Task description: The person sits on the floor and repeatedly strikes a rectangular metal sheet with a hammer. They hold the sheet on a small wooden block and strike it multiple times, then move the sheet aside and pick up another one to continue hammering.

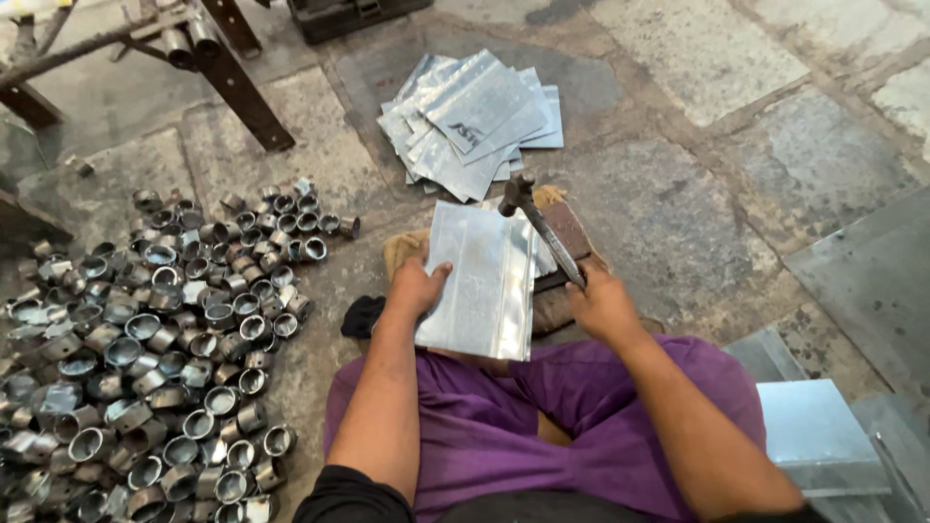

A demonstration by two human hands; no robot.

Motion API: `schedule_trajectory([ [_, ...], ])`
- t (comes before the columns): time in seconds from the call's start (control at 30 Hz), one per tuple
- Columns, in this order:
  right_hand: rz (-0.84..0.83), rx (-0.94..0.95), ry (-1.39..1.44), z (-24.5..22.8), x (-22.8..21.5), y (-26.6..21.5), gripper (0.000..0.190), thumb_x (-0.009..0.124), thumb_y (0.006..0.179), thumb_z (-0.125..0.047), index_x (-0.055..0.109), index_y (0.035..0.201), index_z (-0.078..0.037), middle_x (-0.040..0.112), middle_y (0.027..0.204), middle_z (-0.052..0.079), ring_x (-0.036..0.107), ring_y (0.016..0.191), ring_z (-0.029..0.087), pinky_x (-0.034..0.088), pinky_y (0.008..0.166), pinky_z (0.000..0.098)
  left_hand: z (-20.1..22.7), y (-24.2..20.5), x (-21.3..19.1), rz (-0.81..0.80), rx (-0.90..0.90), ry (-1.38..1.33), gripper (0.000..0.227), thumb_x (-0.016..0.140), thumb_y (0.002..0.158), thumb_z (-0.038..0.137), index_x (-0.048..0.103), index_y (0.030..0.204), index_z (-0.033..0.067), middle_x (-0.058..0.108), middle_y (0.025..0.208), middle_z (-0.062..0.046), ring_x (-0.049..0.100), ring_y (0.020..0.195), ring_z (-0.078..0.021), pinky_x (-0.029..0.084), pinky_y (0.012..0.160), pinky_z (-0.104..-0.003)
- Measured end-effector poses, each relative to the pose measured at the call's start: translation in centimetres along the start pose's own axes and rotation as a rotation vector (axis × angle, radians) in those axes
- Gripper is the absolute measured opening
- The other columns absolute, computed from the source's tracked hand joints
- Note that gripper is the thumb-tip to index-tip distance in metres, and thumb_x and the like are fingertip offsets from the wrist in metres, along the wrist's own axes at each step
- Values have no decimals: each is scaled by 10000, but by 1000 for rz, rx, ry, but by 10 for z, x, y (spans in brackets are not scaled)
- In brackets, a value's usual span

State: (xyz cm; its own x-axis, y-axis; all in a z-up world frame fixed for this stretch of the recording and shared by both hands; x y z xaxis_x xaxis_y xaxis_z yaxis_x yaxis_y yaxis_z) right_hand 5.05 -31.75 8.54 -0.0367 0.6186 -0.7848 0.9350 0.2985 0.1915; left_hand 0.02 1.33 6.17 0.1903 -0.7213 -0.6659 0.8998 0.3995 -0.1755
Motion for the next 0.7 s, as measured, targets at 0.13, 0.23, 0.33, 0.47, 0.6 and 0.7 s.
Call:
schedule_trajectory([
  [0.13,112,24,338,-55,-44,-19,314,713,958,-172,647,1207,7,699,850,154,658,727,243,539,682,388,-4,8,2,-2,-13,-7,741,733,878,388,480,1509,91,641,1315,-275,626,1235,-397,480,1043,-411],
  [0.23,211,-26,599,-83,-85,-17,251,710,1027,-105,634,1217,41,645,878,58,599,726,112,501,619,308,-7,2,4,-14,-14,-37,751,739,874,384,470,1511,91,639,1325,-265,631,1236,-389,482,1041,-406],
  [0.33,303,-144,699,-102,-125,-2,441,655,1064,-162,510,1443,12,649,905,28,625,699,81,533,577,244,3,-2,-4,-33,-44,-31,766,723,883,378,432,1544,123,640,1332,-253,635,1236,-382,487,1037,-406],
  [0.47,494,-416,650,-97,-111,24,509,609,1095,-242,439,1513,-6,604,827,13,563,650,58,483,548,218,13,-11,-9,-67,-109,-5,776,710,898,387,394,1570,159,623,1359,-243,626,1247,-374,480,1044,-408],
  [0.6,415,-324,259,-53,-27,19,434,587,1071,-151,503,1456,31,670,937,167,648,774,222,546,691,354,13,-9,-10,-68,-77,-27,779,719,893,373,395,1566,149,614,1376,-243,616,1265,-365,472,1059,-399],
  [0.7,229,-366,14,-32,3,30,300,668,1013,-143,650,1297,-45,721,1027,214,709,971,325,569,830,388,8,-8,-8,-62,-71,-3,753,704,906,371,408,1565,159,606,1382,-243,604,1271,-375,468,1059,-404],
])
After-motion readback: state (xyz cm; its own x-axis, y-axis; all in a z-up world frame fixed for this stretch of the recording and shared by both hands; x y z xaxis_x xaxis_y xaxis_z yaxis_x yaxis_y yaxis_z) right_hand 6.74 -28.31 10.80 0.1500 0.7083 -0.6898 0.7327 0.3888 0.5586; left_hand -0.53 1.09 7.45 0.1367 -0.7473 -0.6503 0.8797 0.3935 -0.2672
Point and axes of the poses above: each hand's wrist, its own y-axis towards the middle knuckle, its own x-axis out of the palm, z = x × y, the point moved 3 cm from there along y, towards the middle knuckle
